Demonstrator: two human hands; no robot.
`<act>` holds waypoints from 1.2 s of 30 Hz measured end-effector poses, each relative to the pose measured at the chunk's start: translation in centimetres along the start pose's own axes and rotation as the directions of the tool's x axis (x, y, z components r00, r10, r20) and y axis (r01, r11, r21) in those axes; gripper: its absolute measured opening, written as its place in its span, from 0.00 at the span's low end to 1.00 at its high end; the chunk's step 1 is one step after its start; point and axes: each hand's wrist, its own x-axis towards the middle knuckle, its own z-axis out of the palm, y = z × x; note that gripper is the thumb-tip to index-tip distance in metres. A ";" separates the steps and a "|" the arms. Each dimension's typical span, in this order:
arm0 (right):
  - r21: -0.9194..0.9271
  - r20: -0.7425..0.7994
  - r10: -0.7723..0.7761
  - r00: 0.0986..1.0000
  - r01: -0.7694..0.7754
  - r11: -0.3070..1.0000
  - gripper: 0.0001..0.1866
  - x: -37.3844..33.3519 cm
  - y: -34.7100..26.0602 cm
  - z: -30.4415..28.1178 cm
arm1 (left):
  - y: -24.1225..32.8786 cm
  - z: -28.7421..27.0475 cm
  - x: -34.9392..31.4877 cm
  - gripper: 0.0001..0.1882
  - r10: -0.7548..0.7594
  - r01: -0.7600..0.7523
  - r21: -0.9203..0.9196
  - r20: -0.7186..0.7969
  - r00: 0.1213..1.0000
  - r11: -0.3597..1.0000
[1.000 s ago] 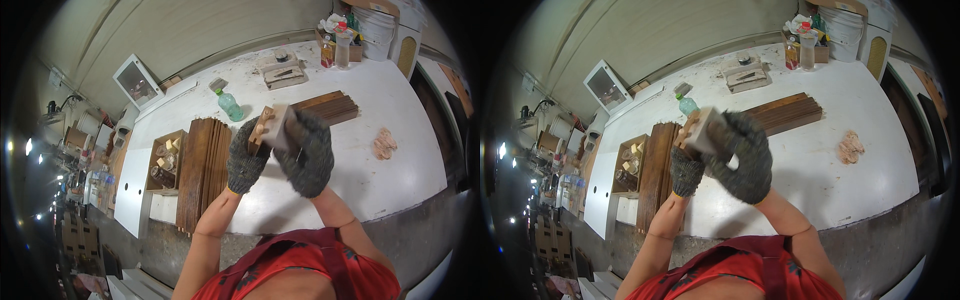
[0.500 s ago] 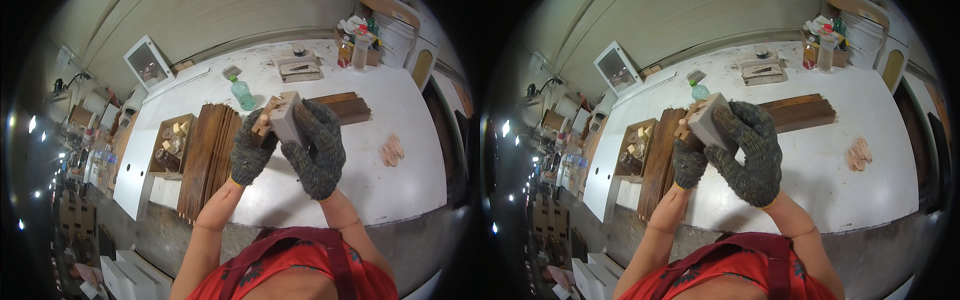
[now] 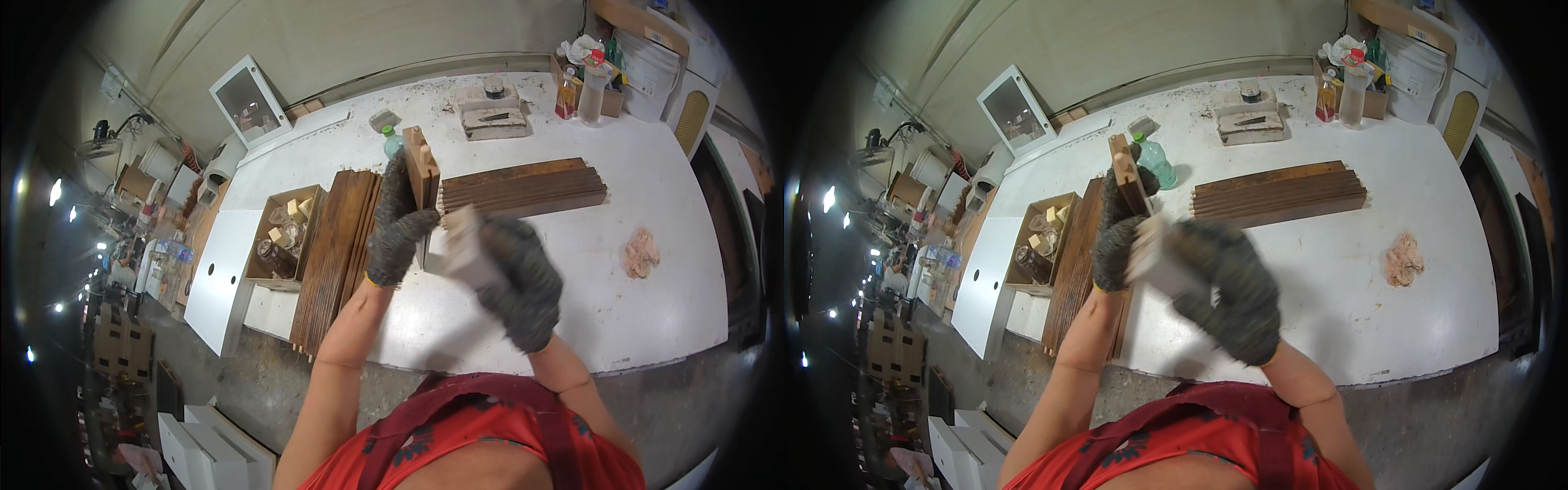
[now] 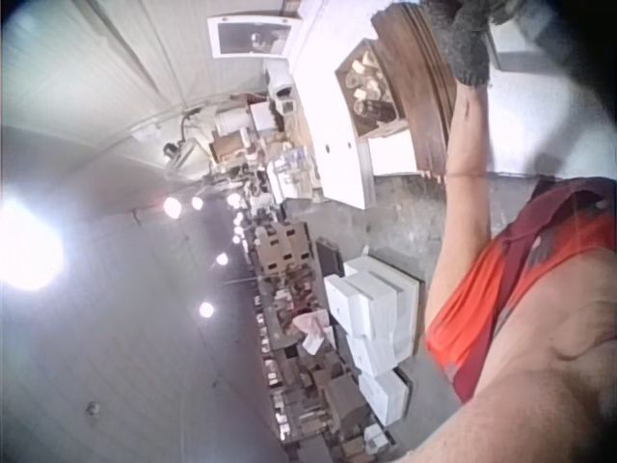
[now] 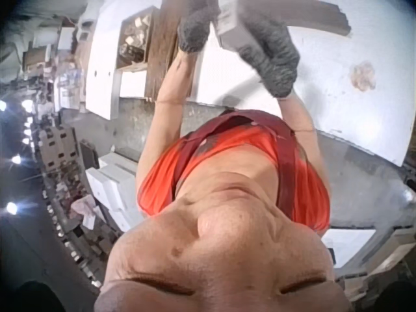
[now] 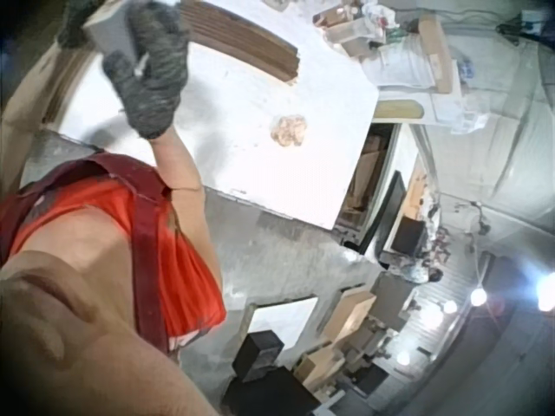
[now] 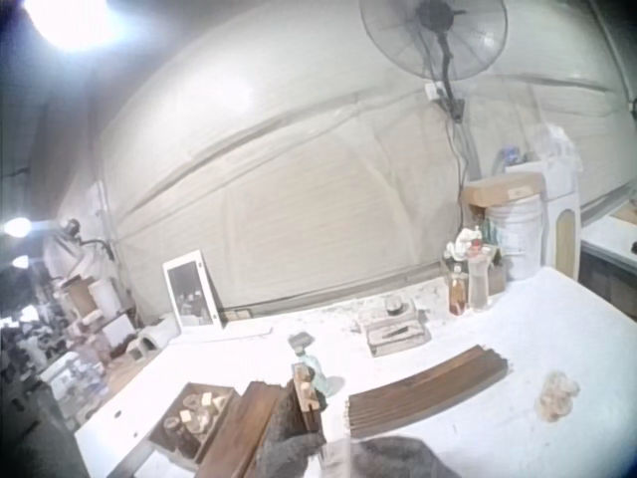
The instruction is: The person sands and wipes down wooden slats using a sanding block and a cloth, handling the slats individually at a workshop table.
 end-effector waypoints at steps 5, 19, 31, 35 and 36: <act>0.208 -0.283 0.202 0.938 -0.146 0.967 0.28 1.1 2.2 -2.0 | 2.6 1.3 1.0 0.37 -0.057 0.070 0.369 -0.047 0.997 0.927; -0.404 -0.268 -0.212 0.940 0.091 0.910 0.29 3.2 1.6 1.6 | 0.0 1.7 0.2 0.34 -0.182 -0.032 0.821 0.164 0.970 0.570; -0.122 -0.249 -0.089 0.965 0.060 0.991 0.28 4.3 1.5 0.6 | -0.4 1.6 -0.1 0.22 0.038 -0.127 0.835 0.126 0.991 0.536; -0.216 -0.229 -0.103 0.968 0.052 0.975 0.29 4.9 2.2 1.4 | -1.4 0.0 0.4 0.25 0.083 -0.255 0.866 0.244 0.966 0.429; -0.234 -0.249 -0.134 0.959 0.075 0.969 0.29 4.6 2.2 1.6 | -1.2 0.5 0.2 0.26 0.121 -0.279 0.865 0.251 0.960 0.417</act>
